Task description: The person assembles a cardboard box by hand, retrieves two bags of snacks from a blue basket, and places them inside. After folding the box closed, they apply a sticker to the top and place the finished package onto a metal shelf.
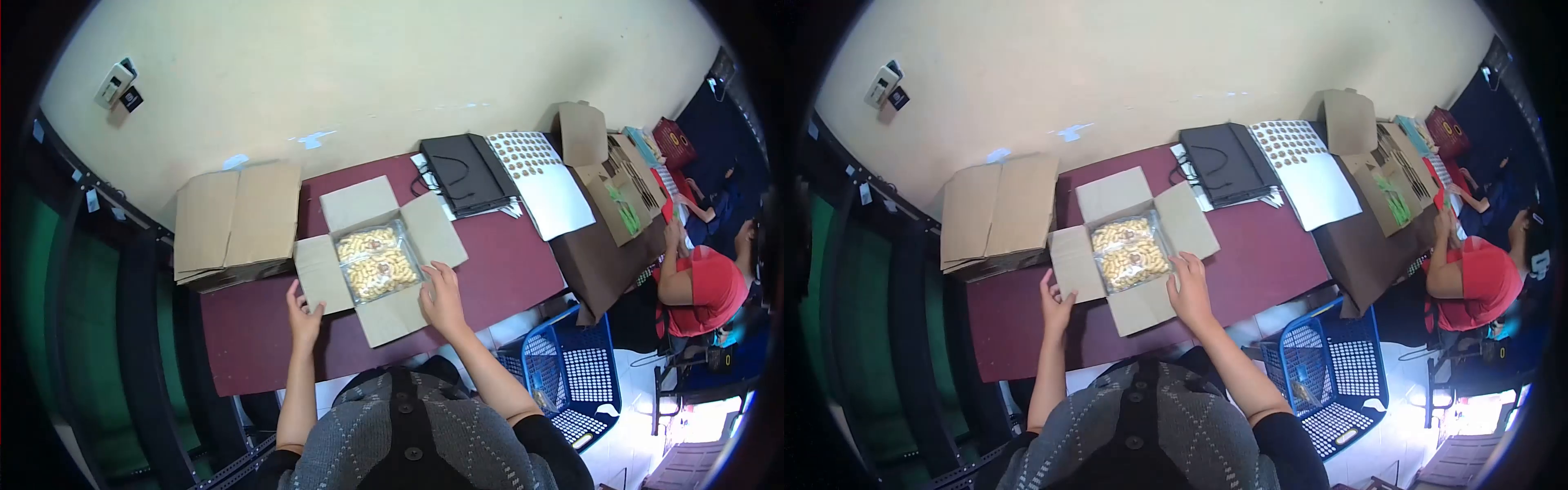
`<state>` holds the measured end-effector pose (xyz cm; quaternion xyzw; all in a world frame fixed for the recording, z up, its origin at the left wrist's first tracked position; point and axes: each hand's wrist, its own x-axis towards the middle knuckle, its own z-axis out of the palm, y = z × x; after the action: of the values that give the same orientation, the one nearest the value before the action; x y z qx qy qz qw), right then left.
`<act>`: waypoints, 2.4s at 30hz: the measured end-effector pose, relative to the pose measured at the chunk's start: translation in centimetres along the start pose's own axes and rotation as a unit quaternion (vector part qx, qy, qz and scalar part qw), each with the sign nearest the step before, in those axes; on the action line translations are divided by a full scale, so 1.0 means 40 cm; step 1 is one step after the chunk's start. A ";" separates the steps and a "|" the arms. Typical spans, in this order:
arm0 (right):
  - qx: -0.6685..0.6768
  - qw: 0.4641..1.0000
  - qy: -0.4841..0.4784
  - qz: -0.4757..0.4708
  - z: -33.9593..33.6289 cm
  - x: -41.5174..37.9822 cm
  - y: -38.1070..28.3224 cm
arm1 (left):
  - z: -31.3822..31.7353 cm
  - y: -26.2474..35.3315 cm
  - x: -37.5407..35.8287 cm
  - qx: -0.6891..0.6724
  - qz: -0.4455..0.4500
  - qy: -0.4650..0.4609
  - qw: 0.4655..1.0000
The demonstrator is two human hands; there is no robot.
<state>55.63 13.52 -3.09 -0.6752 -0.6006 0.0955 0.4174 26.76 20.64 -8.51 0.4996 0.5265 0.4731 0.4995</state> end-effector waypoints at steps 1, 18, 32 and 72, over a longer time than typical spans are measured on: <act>0.025 0.999 -0.030 -0.019 0.022 0.017 -0.006 | 0.003 0.007 -0.003 -0.005 0.014 -0.006 1.000; -0.152 0.844 -0.504 -0.100 0.296 0.347 0.053 | -0.032 0.005 0.020 -0.014 -0.046 -0.057 0.997; -0.213 0.887 -0.374 -0.169 0.264 0.280 -0.006 | -0.020 0.023 0.006 -0.031 -0.083 -0.046 0.995; 0.164 0.948 -0.187 0.197 0.221 0.134 0.174 | 0.139 0.041 0.051 0.429 0.226 -0.284 0.827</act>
<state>56.56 22.74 -11.42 -0.6723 -0.4989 0.3974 0.3759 32.40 22.76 -7.29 0.8806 0.3838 0.1368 0.2419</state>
